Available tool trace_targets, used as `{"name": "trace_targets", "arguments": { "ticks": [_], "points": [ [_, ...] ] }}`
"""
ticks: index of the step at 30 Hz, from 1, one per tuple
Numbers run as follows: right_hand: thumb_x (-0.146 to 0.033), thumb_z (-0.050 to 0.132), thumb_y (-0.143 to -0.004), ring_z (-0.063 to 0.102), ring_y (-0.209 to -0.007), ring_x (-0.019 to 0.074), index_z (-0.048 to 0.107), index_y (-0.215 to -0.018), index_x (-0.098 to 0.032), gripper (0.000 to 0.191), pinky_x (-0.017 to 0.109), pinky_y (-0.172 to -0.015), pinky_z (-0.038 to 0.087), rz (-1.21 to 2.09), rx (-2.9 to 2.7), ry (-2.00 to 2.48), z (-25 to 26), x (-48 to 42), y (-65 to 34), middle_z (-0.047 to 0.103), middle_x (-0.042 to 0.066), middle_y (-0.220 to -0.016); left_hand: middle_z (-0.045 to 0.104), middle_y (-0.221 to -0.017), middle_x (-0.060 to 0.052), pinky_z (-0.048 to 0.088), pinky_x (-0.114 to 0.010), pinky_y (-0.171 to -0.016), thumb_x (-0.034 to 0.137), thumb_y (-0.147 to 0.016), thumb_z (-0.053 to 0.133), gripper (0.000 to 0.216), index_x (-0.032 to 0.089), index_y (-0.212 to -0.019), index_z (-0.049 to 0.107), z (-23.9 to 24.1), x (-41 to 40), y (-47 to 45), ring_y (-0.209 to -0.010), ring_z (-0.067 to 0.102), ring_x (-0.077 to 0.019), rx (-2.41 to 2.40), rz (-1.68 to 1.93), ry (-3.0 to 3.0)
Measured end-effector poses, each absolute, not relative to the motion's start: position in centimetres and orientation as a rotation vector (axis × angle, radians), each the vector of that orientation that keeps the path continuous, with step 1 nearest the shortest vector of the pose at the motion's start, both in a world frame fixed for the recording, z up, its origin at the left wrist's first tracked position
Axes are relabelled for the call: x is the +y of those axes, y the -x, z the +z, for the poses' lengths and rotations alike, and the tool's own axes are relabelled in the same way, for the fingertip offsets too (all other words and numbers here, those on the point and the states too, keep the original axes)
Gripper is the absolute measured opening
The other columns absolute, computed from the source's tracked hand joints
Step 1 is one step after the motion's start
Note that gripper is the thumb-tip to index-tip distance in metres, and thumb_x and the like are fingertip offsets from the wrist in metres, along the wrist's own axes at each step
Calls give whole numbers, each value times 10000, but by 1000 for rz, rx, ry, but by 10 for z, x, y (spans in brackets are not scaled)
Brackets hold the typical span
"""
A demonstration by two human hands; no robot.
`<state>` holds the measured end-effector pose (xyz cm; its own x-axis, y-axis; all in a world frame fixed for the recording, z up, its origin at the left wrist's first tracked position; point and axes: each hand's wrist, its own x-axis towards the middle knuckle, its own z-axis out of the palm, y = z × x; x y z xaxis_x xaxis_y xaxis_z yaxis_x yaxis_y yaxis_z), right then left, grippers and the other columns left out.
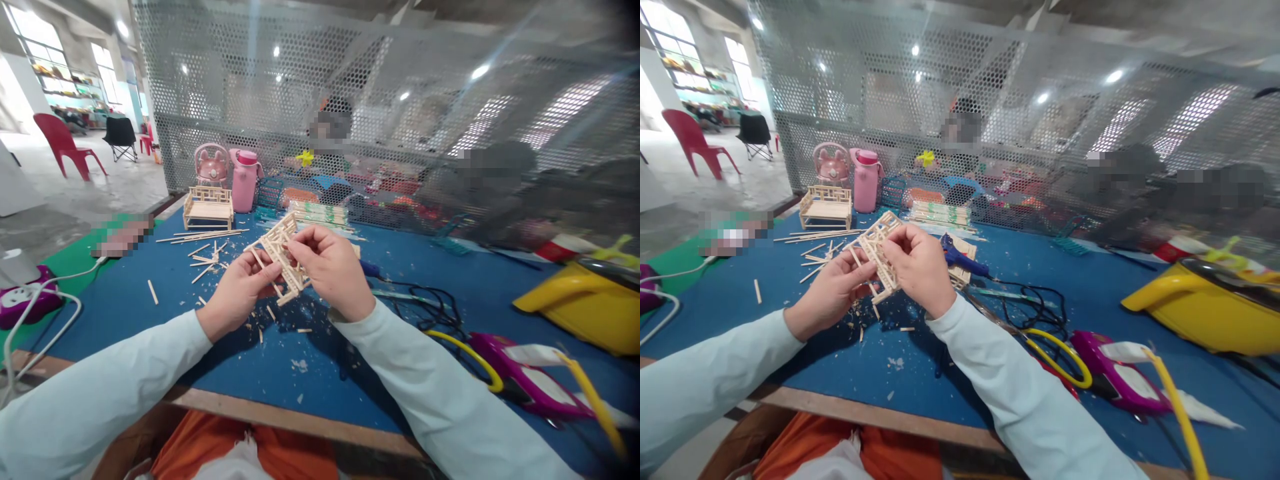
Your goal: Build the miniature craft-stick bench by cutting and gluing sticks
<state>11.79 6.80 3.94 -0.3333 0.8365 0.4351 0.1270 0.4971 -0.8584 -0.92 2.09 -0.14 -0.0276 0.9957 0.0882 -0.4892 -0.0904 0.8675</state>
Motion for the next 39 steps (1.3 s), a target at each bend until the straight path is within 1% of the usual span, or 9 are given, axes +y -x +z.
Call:
{"name": "trace_targets", "arguments": {
  "ticks": [5,9,17,22,25,33,36,39],
  "points": [
    [-214,624,-675,473,-511,78,519,-640,-179,116,237,-497,391,909,-1761,860,42,68,-119,554,-36,-597,577,-664,43,448,-192,-538,321,-586,798,370,161,-725,495,-1,20,8,-599,547,-75,768,1459,-890],
    [-215,642,-668,505,-526,84,498,-658,-185,148,240,-504,403,937,-1699,857,40,68,-117,546,-40,-605,572,-655,49,453,-192,-541,321,-595,793,369,163,-728,487,-1,20,8,-593,544,-72,772,1463,-892],
    [-218,654,-681,522,-543,72,467,-749,-201,199,222,-518,427,1061,-1619,764,36,69,-115,515,-71,-627,580,-660,42,450,-182,-536,331,-605,788,352,159,-745,515,-3,22,9,-607,548,-74,780,1465,-903],
    [-242,635,-718,527,-534,73,476,-733,-194,167,214,-506,433,1129,-1622,749,37,68,-115,546,-58,-597,590,-678,36,451,-183,-540,343,-618,777,339,161,-751,523,-3,22,10,-614,551,-75,789,1464,-920],
    [-245,636,-714,535,-540,73,481,-735,-194,165,212,-507,441,1154,-1613,752,37,68,-115,555,-56,-597,593,-680,31,452,-189,-549,341,-627,771,331,162,-751,521,-4,22,10,-613,552,-76,791,1465,-919],
    [-194,679,-647,522,-535,56,467,-794,-197,258,208,-520,438,1163,-1555,758,37,70,-115,523,-84,-629,582,-644,39,446,-187,-533,328,-608,781,348,162,-724,498,-3,22,9,-592,545,-75,794,1468,-910],
    [-177,689,-616,522,-546,53,468,-826,-196,305,203,-531,440,1171,-1546,768,37,70,-115,544,-83,-643,581,-639,40,446,-186,-528,324,-608,780,350,162,-721,492,-3,21,9,-587,544,-73,795,1469,-910],
    [-185,703,-591,557,-576,72,460,-843,-201,350,218,-545,460,1197,-1548,783,37,70,-115,574,-70,-669,581,-642,40,446,-190,-531,323,-611,778,346,164,-723,492,-3,21,9,-590,549,-77,795,1474,-909]
  ]
}}
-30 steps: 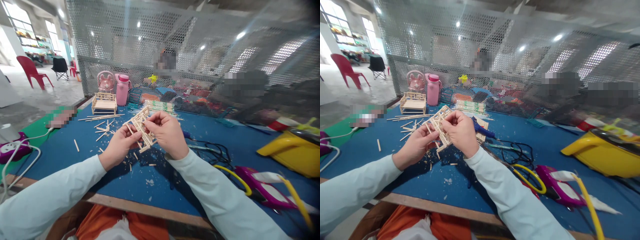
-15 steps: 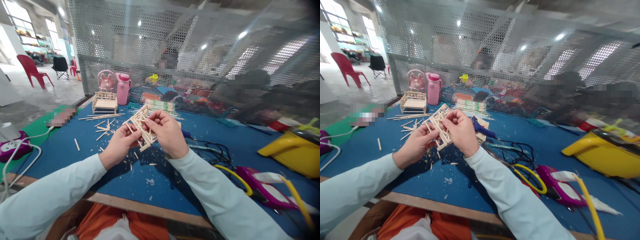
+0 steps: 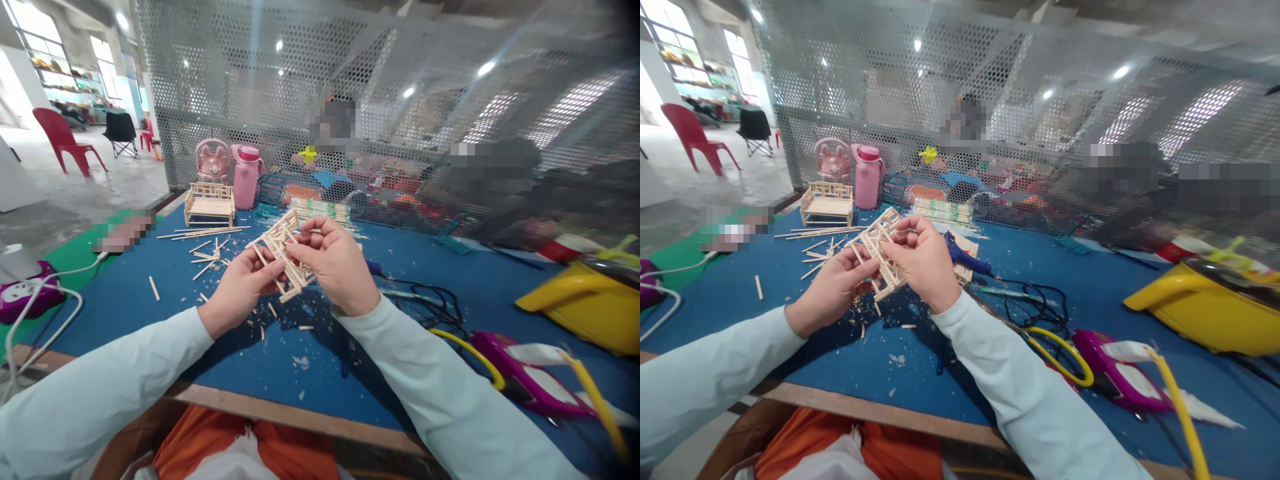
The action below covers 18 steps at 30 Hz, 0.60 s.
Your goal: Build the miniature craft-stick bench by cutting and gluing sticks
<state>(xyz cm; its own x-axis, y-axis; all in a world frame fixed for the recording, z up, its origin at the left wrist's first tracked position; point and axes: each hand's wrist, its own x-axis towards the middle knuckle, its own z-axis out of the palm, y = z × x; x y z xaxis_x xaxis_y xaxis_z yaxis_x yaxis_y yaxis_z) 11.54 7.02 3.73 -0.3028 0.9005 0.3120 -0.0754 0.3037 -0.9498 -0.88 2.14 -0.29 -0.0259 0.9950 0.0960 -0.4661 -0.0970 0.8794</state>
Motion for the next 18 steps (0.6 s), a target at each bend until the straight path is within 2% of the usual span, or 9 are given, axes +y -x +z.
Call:
{"name": "trace_targets", "arguments": {
  "ticks": [5,18],
  "points": [
    [-219,720,-581,587,-568,96,423,-896,-213,433,239,-526,480,1262,-1527,797,38,69,-116,603,-58,-702,582,-646,42,448,-194,-537,346,-605,783,359,165,-734,502,-4,22,9,-592,548,-79,797,1470,-928],
    [-154,702,-566,607,-566,104,352,-949,-229,524,223,-526,489,1101,-1458,836,38,60,-109,611,-80,-656,578,-641,43,448,-194,-539,352,-611,778,357,166,-737,500,-4,21,9,-595,549,-81,798,1461,-937]
  ]
}}
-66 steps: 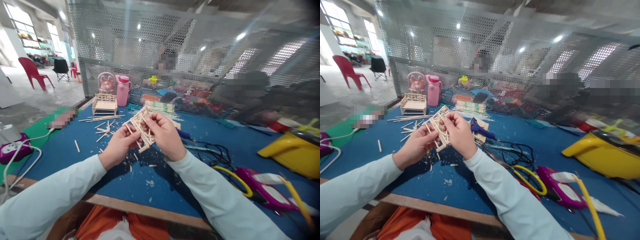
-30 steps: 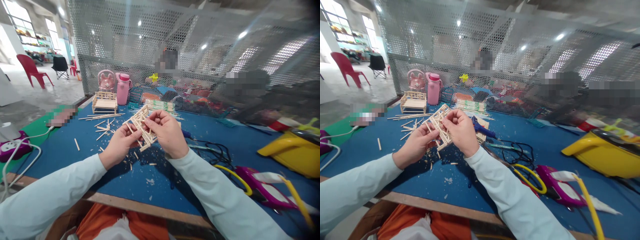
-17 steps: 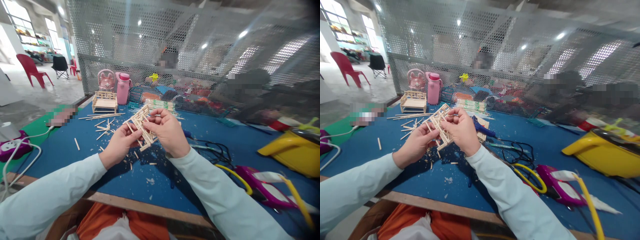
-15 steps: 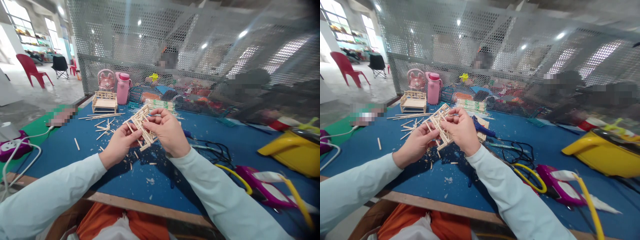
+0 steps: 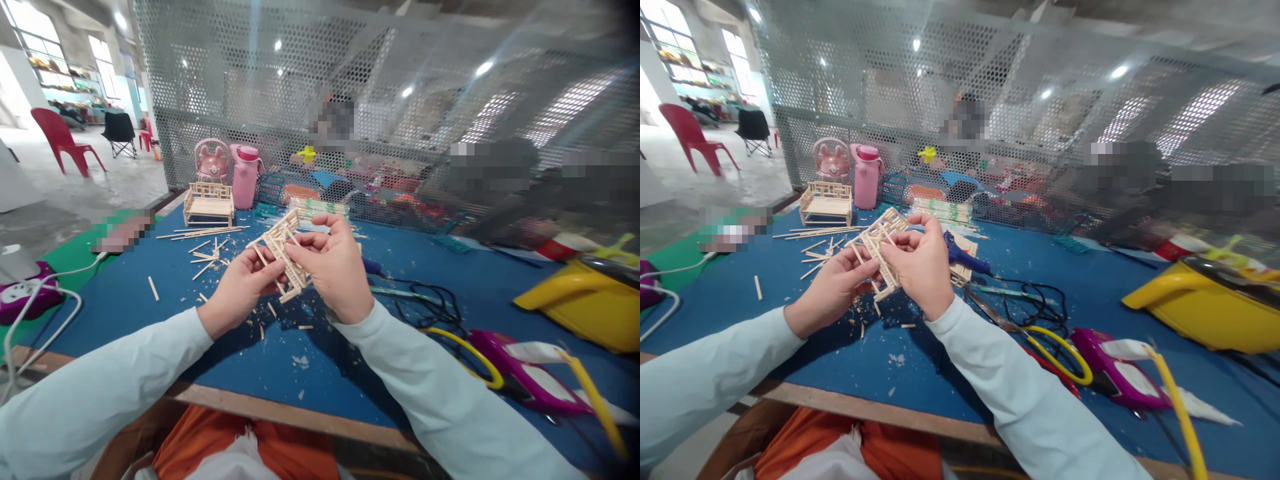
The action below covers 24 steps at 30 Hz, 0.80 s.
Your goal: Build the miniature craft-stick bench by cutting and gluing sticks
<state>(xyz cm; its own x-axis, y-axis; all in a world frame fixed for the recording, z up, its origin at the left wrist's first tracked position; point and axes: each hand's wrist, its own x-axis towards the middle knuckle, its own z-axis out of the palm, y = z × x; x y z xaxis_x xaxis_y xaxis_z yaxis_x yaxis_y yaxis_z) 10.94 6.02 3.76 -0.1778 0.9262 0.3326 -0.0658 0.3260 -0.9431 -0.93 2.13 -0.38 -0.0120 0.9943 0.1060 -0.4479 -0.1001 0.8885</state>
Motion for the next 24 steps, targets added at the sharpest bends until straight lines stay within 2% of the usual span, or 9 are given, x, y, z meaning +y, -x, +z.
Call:
{"name": "trace_targets", "arguments": {
  "ticks": [9,17,24],
  "points": [
    [-172,710,-561,583,-534,99,342,-940,-231,531,214,-484,454,1184,-1415,875,37,62,-112,588,-97,-627,574,-628,43,457,-187,-525,363,-615,772,369,167,-726,480,-2,19,9,-597,546,-82,847,1449,-952],
    [-158,725,-536,585,-559,87,371,-946,-228,546,226,-540,472,1335,-1318,770,35,62,-110,598,-108,-637,587,-743,17,470,-181,-528,398,-681,721,352,151,-860,545,-2,17,9,-653,550,-83,860,1382,-1018],
    [-145,742,-522,614,-591,92,382,-965,-217,576,224,-558,478,1386,-1267,749,33,62,-109,627,-88,-684,570,-741,5,466,-205,-535,432,-707,683,337,156,-832,534,-2,19,8,-653,541,-103,932,1361,-1085]
  ]
}}
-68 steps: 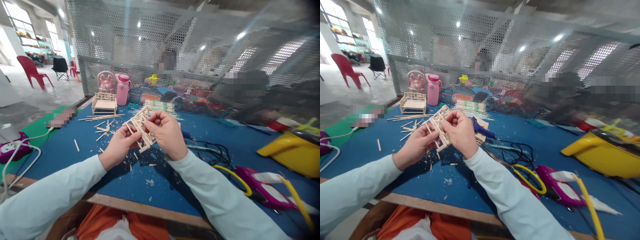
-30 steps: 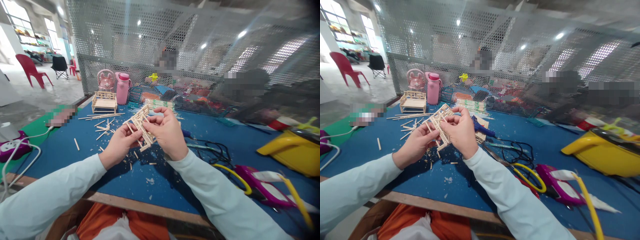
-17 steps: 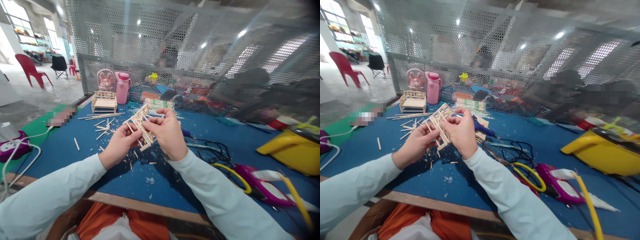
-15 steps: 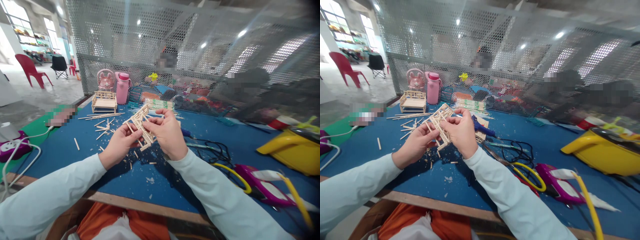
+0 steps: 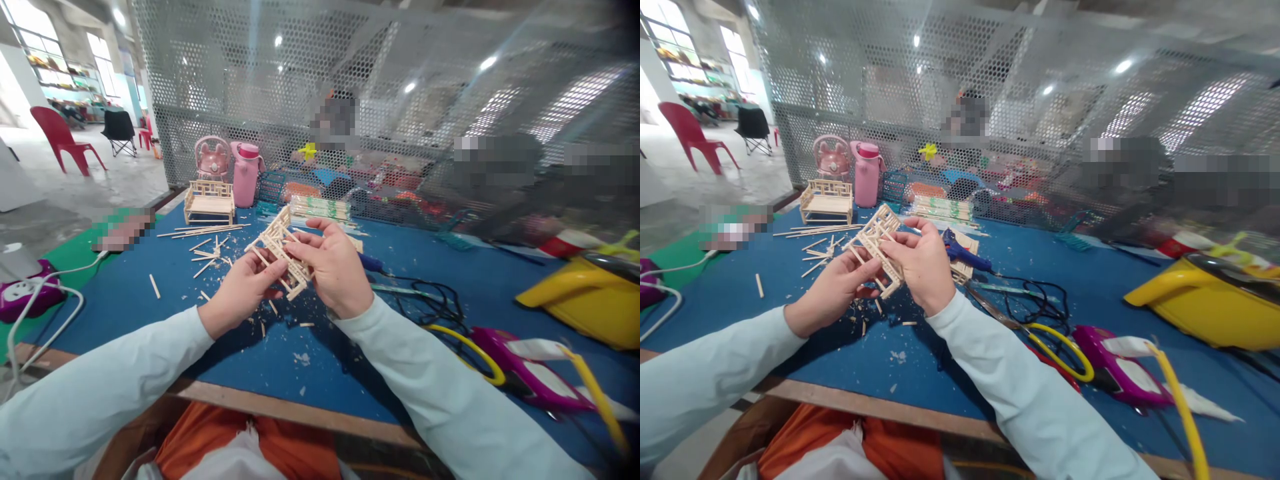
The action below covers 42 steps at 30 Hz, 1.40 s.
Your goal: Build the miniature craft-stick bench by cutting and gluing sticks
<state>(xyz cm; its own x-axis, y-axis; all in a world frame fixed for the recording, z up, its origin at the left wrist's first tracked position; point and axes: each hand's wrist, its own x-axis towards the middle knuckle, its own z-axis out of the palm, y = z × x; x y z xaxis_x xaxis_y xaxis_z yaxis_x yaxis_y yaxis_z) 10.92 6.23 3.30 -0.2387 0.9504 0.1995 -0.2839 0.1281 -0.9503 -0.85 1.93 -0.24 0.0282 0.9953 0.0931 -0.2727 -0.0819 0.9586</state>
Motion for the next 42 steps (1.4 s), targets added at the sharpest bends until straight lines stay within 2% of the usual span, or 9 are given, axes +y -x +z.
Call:
{"name": "trace_targets", "arguments": {
  "ticks": [5,10,12,16,20,22,28,34,42],
  "points": [
    [-176,721,-571,599,-568,100,376,-961,-223,523,234,-539,467,1292,-1458,778,38,66,-112,618,-84,-663,570,-730,-10,428,-236,-530,502,-784,551,337,171,-849,551,-2,13,18,-633,529,-132,1172,1229,-1414],
    [-158,697,-592,561,-538,83,400,-970,-213,484,207,-499,428,1288,-1737,852,49,65,-122,611,-63,-668,494,-492,7,276,-257,-476,565,-779,517,450,183,-542,526,30,-24,57,-468,406,-120,1781,605,-2074],
    [-139,684,-596,543,-524,77,405,-964,-212,467,198,-480,410,1322,-1830,845,53,64,-124,604,-61,-664,440,-441,18,251,-257,-453,558,-814,463,471,185,-537,534,52,-35,69,-430,364,-111,1877,637,-2190],
    [-84,640,-626,500,-510,57,410,-929,-210,401,179,-471,379,1308,-2040,786,61,62,-121,583,-72,-640,635,-743,-27,406,-270,-636,405,-847,493,327,166,-1037,609,87,-25,75,-594,532,-129,1755,1175,-2526],
    [-50,630,-628,535,-552,77,428,-898,-213,374,192,-495,401,1246,-2254,768,69,64,-115,586,-67,-651,642,-1105,-68,429,-303,-827,433,-825,524,362,198,-1083,622,99,7,78,-928,598,-191,1368,659,-2842],
    [-45,637,-628,552,-563,88,433,-877,-214,364,200,-493,407,1221,-2324,813,73,67,-114,593,-59,-658,638,-1135,-53,424,-296,-857,442,-824,525,368,211,-1092,624,102,19,82,-998,593,-195,1284,489,-2815],
    [-55,642,-660,559,-541,97,414,-911,-231,382,209,-477,405,1157,-2383,855,84,78,-114,592,-70,-629,668,-1070,-61,433,-272,-801,443,-821,532,377,183,-1079,621,99,33,91,-923,613,-177,1314,279,-2717],
    [-36,699,-595,551,-488,98,474,-882,-226,411,207,-435,395,1155,-2575,807,101,94,-106,601,-75,-585,704,-966,-55,421,-276,-825,364,-788,602,217,207,-893,707,84,32,91,-901,619,-176,1176,513,-2702],
    [-26,779,-473,539,-439,84,598,-779,-214,403,179,-384,341,1139,-2673,681,114,102,-84,595,-86,-508,688,-762,-37,479,-300,-707,215,-638,694,252,201,-889,708,77,34,83,-773,634,-204,1095,777,-1722]
  ]
}}
